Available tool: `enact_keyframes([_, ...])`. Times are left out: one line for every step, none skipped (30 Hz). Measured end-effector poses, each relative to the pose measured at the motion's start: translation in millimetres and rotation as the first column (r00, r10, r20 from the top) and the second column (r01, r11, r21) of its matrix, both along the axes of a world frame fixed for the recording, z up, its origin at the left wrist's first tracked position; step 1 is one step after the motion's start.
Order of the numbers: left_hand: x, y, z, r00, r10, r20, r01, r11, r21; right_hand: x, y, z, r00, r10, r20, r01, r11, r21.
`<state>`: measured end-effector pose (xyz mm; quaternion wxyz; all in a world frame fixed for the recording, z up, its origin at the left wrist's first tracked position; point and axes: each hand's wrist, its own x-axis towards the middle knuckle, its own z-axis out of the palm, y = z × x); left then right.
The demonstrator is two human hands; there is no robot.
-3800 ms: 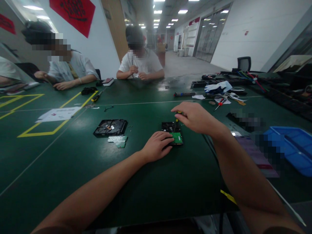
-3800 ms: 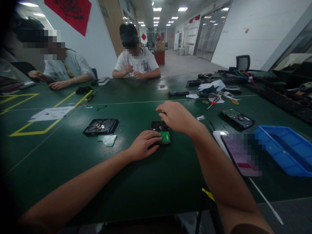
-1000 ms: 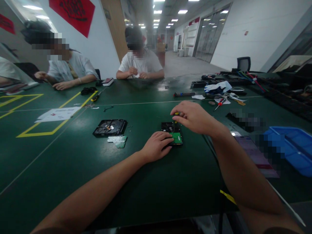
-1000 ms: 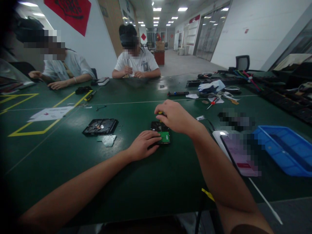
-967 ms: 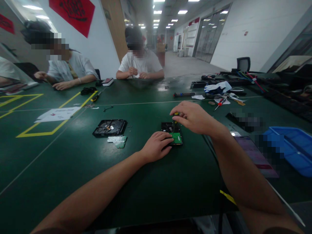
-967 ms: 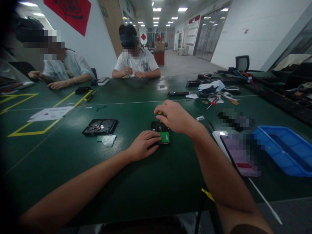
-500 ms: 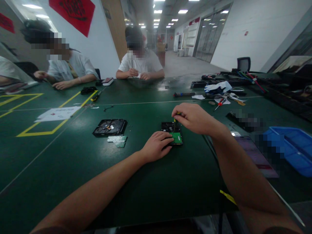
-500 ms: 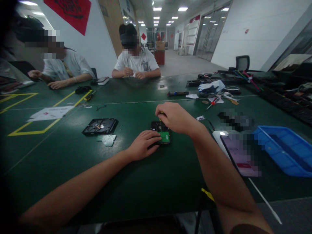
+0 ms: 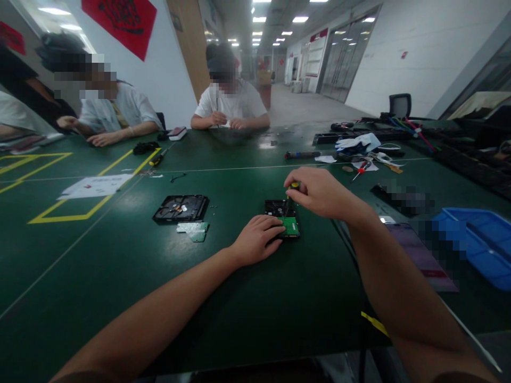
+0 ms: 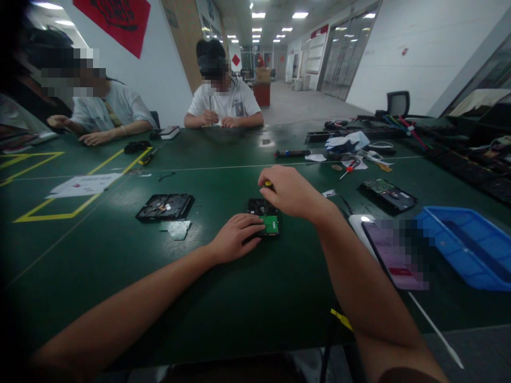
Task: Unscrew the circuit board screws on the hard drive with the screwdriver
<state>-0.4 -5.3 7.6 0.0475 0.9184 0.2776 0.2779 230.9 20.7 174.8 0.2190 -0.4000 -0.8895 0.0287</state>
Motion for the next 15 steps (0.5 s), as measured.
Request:
enact_keyframes([-0.1,-0.1,0.2,1.0,0.0,0.0,0.0,1.0,-0.004,0.2,-0.3,-0.2,1.0,0.011,-0.008,-0.011,1.0,-0.013])
enact_keyframes([-0.1,-0.3,0.5,1.0,0.001,0.002,-0.001,1.0,-0.006,0.4,-0.7,-0.1,1.0,0.022,-0.015,-0.023,0.999,-0.024])
enact_keyframes([0.0,-0.5,0.8,1.0,0.002,0.004,-0.002,1.0,-0.008,0.4,-1.1,0.1,0.999,0.034,-0.018,-0.035,0.999,-0.034])
enact_keyframes([0.2,-0.7,1.1,1.0,0.004,0.006,-0.004,1.0,-0.009,0.5,-1.6,0.6,0.999,0.047,-0.02,-0.048,0.998,-0.043])
enact_keyframes([0.3,-0.9,1.3,1.0,0.006,0.007,-0.006,1.0,-0.01,0.4,-2.1,1.3,0.998,0.061,-0.021,-0.062,0.997,-0.051])
enact_keyframes([0.5,-1.1,1.6,1.0,0.007,0.008,-0.007,1.0,-0.011,0.4,-2.5,2.0,0.997,0.075,-0.026,-0.076,0.996,-0.055])
enact_keyframes([0.7,-1.3,1.7,1.0,0.006,0.01,-0.006,1.0,-0.012,0.4,-2.8,2.6,0.996,0.089,-0.032,-0.091,0.994,-0.057])
enact_keyframes([0.8,-1.3,1.9,1.0,0.005,0.01,-0.005,1.0,-0.014,0.3,-2.8,3.2,0.994,0.105,-0.037,-0.107,0.993,-0.057])
enact_keyframes([0.9,-1.3,1.9,1.0,0.004,0.01,-0.004,1.0,-0.014,0.3,-2.7,3.6,0.992,0.119,-0.04,-0.121,0.991,-0.054])
enact_keyframes([0.9,-1.2,1.8,1.0,0.004,0.01,-0.004,1.0,-0.013,0.2,-2.4,3.7,0.991,0.13,-0.042,-0.132,0.99,-0.049])
enact_keyframes([0.8,-1.1,1.7,1.0,0.005,0.009,-0.005,1.0,-0.012,0.1,-2.1,3.8,0.99,0.135,-0.04,-0.137,0.99,-0.046])
enact_keyframes([0.7,-0.9,1.4,1.0,0.006,0.006,-0.006,1.0,-0.011,0.0,-1.7,3.7,0.99,0.134,-0.035,-0.135,0.99,-0.044])
enact_keyframes([0.6,-0.6,1.2,1.0,0.008,0.003,-0.008,1.0,-0.012,-0.1,-1.4,3.6,0.992,0.125,-0.03,-0.126,0.991,-0.041])
enact_keyframes([0.5,-0.4,0.9,1.0,0.008,0.0,-0.008,1.0,-0.012,-0.3,-1.4,3.6,0.994,0.109,-0.026,-0.11,0.993,-0.038])
enact_keyframes([0.4,-0.3,0.6,1.0,0.008,-0.002,-0.008,1.0,-0.012,-0.6,-1.5,3.7,0.996,0.091,-0.018,-0.092,0.995,-0.034])
